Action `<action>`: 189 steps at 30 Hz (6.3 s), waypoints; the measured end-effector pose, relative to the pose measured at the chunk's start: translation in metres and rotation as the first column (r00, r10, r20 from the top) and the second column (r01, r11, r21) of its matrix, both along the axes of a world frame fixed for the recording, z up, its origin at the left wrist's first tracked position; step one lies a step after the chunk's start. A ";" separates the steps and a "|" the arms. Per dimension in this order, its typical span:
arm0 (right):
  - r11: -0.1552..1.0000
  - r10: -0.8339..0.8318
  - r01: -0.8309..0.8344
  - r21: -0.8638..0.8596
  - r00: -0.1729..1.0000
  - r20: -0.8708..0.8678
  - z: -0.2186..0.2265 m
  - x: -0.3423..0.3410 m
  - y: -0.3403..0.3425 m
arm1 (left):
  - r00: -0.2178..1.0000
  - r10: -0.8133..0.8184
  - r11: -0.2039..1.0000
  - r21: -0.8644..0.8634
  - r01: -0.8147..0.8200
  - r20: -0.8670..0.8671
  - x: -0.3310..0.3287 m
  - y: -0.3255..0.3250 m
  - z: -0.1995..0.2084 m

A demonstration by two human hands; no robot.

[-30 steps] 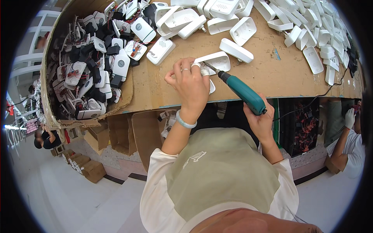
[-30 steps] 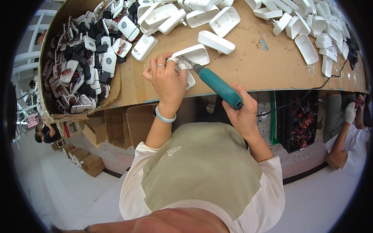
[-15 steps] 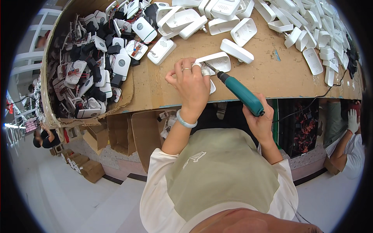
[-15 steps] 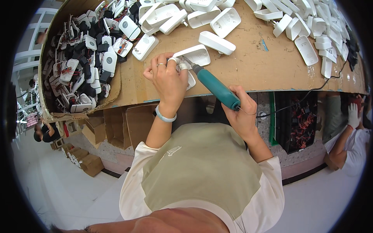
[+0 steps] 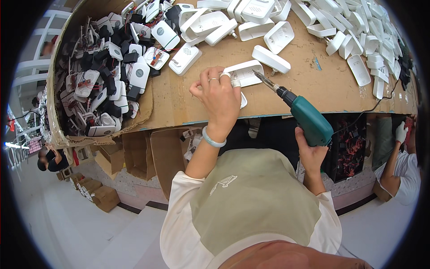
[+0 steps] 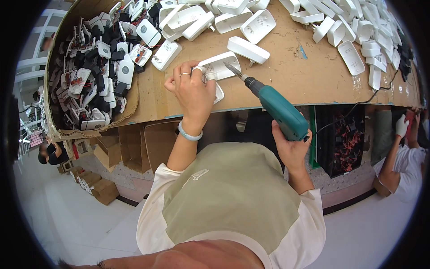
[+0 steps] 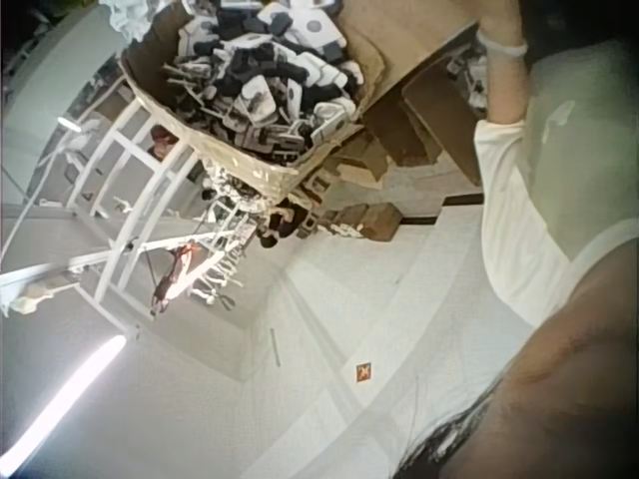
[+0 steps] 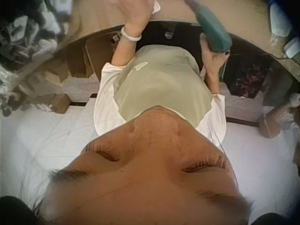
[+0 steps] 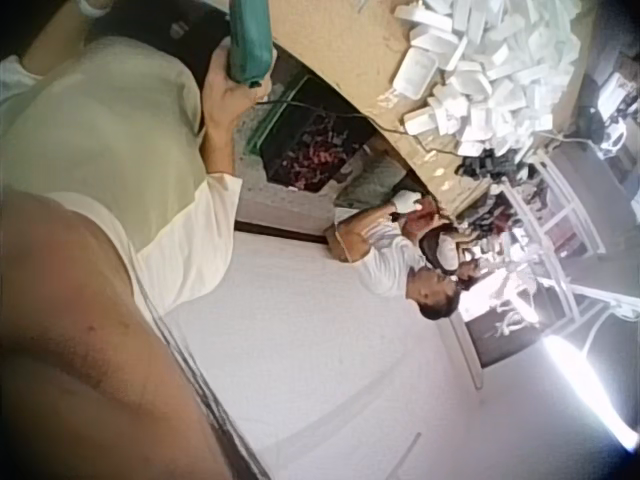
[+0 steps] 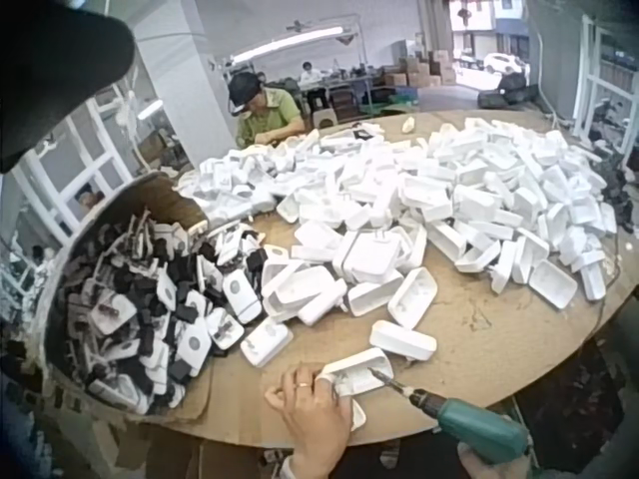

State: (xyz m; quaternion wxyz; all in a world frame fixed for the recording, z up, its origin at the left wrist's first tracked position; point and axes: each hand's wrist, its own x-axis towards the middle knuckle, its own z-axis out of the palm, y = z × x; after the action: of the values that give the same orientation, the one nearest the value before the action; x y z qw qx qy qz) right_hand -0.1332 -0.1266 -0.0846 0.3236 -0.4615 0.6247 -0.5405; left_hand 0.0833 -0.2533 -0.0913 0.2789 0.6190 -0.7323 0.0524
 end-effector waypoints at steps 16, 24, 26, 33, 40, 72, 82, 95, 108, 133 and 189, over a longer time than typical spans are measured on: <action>0.967 0.234 -0.247 -0.059 0.957 -0.173 -0.009 0.014 -0.026 | 0.999 0.009 1.000 0.017 -0.009 -0.037 0.001 0.002 -0.008; 0.958 0.260 -0.281 -0.058 0.935 -0.242 -0.013 0.015 -0.034 | 0.999 0.034 0.999 -0.029 -0.034 -0.021 0.000 0.000 -0.008; 0.957 0.262 -0.284 -0.055 0.932 -0.249 -0.012 0.014 -0.034 | 0.999 0.022 1.000 -0.001 -0.022 -0.027 0.001 0.001 -0.008; 0.957 0.280 -0.291 -0.012 0.929 -0.243 -0.010 0.015 -0.034 | 0.999 0.011 1.000 0.015 -0.011 -0.039 0.001 0.000 -0.008; 0.958 0.277 -0.286 -0.004 0.932 -0.234 -0.010 0.014 -0.033 | 0.999 0.042 0.999 -0.021 -0.043 -0.029 0.000 0.000 -0.007; 0.997 -0.059 0.063 -0.035 0.995 0.084 0.006 0.001 0.006 | 0.805 0.077 0.969 0.233 0.077 -0.589 0.030 0.028 0.018; 0.994 -0.098 0.103 -0.045 0.991 0.095 -0.002 -0.007 -0.002 | 0.524 0.631 0.353 0.814 0.461 -0.571 0.254 0.182 -0.114; 0.995 -0.079 0.081 -0.054 0.996 0.039 0.012 0.007 -0.010 | 0.888 0.378 0.169 0.924 -0.342 0.260 0.202 0.214 -0.239; 0.980 -0.079 0.082 -0.183 0.997 0.026 0.023 0.018 -0.017 | 0.991 -0.103 0.994 0.050 0.099 0.082 0.123 -0.048 -0.011; 0.986 -0.139 0.136 -0.093 0.990 -0.037 -0.002 -0.009 -0.020 | 0.964 0.182 0.983 -0.002 -0.185 0.196 0.163 -0.105 0.001; 0.980 0.182 -0.193 -0.036 0.961 -0.208 -0.015 0.028 -0.024 | 0.998 -0.035 0.998 -0.047 0.033 -0.052 0.016 0.007 -0.017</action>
State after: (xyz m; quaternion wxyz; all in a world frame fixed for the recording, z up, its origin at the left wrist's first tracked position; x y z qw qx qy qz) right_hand -0.1047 -0.1507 -0.0997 0.2949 -0.5802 0.5926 -0.4745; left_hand 0.0988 -0.2466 -0.1080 0.3132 0.6011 -0.7337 0.0482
